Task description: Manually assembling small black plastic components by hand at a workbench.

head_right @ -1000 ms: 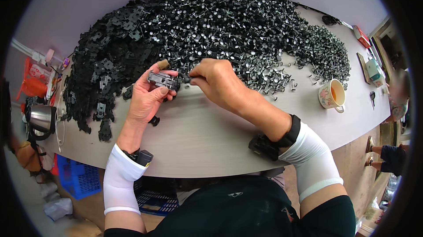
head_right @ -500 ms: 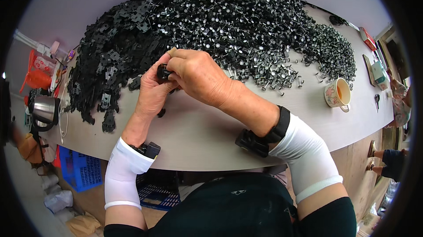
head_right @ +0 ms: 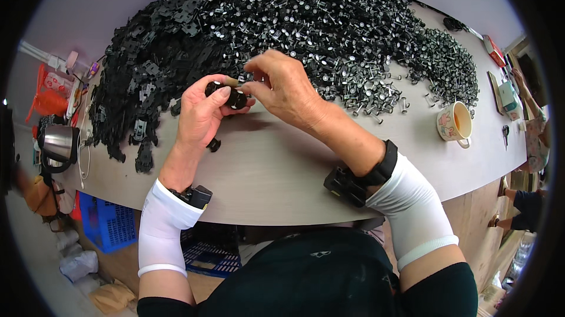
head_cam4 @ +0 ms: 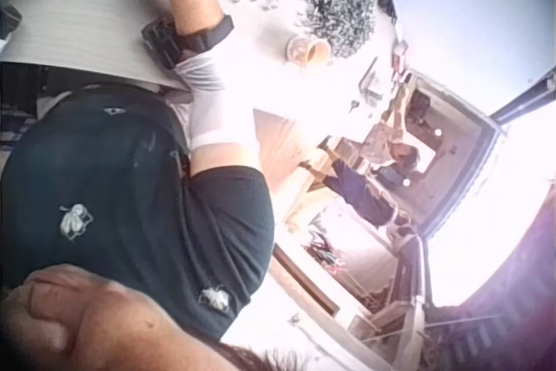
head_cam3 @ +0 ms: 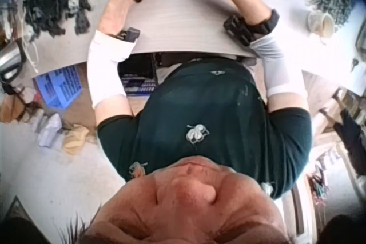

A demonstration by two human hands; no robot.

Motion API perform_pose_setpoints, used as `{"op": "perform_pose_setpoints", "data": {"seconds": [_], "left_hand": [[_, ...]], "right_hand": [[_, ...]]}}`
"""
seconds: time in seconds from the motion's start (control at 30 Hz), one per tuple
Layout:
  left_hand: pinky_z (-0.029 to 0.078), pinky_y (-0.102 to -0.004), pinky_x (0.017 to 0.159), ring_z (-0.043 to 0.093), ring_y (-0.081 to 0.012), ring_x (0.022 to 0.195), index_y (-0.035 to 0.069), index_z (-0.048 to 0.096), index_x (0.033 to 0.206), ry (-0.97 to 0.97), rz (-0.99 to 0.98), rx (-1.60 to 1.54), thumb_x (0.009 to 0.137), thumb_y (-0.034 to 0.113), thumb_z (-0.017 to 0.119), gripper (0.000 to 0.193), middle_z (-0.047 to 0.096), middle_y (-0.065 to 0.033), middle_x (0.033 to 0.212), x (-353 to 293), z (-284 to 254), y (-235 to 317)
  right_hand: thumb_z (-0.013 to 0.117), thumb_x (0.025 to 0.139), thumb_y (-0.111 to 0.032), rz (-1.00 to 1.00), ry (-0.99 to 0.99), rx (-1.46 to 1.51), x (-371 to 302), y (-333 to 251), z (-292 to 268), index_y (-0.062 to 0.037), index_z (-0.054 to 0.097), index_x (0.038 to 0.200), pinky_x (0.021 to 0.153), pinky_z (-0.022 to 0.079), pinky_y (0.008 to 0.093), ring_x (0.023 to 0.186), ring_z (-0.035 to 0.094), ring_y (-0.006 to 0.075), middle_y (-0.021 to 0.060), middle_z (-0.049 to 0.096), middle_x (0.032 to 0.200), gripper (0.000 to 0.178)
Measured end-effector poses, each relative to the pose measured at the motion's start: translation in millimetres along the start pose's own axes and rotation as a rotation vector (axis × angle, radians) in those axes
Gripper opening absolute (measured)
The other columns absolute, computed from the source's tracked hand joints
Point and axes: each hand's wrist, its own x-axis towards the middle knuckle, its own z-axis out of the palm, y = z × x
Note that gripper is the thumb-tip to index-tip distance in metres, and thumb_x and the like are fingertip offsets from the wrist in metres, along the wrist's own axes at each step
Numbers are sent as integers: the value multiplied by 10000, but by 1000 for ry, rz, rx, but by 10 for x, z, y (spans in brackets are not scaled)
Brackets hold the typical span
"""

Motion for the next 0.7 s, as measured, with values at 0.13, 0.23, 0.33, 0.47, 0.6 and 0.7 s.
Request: {"op": "perform_pose_setpoints", "data": {"seconds": [0.13, 0.23, 0.33, 0.47, 0.6, 0.7], "left_hand": [[574, -417, 816, 628, -228, 992, -36, 529, 1156, 7, 39, -38, 926, 105, 565, 272, 611, -158, 1097, 11, -34, -56], [572, -408, 821, 613, -225, 1016, -5, 518, 1218, -40, 77, -91, 913, 151, 597, 351, 577, -145, 1153, 17, 36, -24], [570, -370, 813, 606, -229, 1030, 8, 448, 1314, -42, 107, 91, 898, 303, 610, 535, 539, -138, 1184, 22, 31, 2], [561, -290, 757, 647, -231, 941, 5, 339, 1386, 45, 28, 365, 853, 513, 587, 777, 533, -141, 1145, -48, -161, 338], [550, -257, 684, 665, -213, 849, -37, 428, 1308, 103, 3, 341, 893, 376, 608, 612, 580, -138, 1075, -18, -544, 573], [516, -218, 611, 652, -161, 762, -32, 549, 1185, 121, -43, 294, 913, 206, 611, 366, 625, -116, 984, -41, -643, 535]], "right_hand": [[714, 744, -57, 173, -163, 80, -19, -6, 67, 34, 666, 904, 624, 507, 317, 732, 642, 213, 133, 634, 876, 190], [685, 756, -40, 174, -75, 94, 5, -5, 38, 0, 678, 1037, 643, 502, 289, 699, 613, 164, 72, 630, 765, 284], [664, 766, -35, 261, -120, 243, -1, -66, 28, -5, 690, 1014, 642, 495, 259, 700, 604, 139, 70, 648, 785, 252], [646, 803, -38, 411, -471, 227, -5, -228, -50, 36, 663, 972, 520, 487, 219, 622, 596, 88, 54, 656, 762, 185], [647, 791, -28, 6, -871, 111, -235, -349, 237, 34, 646, 958, 596, 512, 290, 638, 627, 153, 126, 656, 771, 178], [683, 781, -85, 141, -1058, 242, -309, -490, 429, 30, 612, 884, 625, 498, 372, 711, 645, 249, 142, 645, 753, 170]]}}
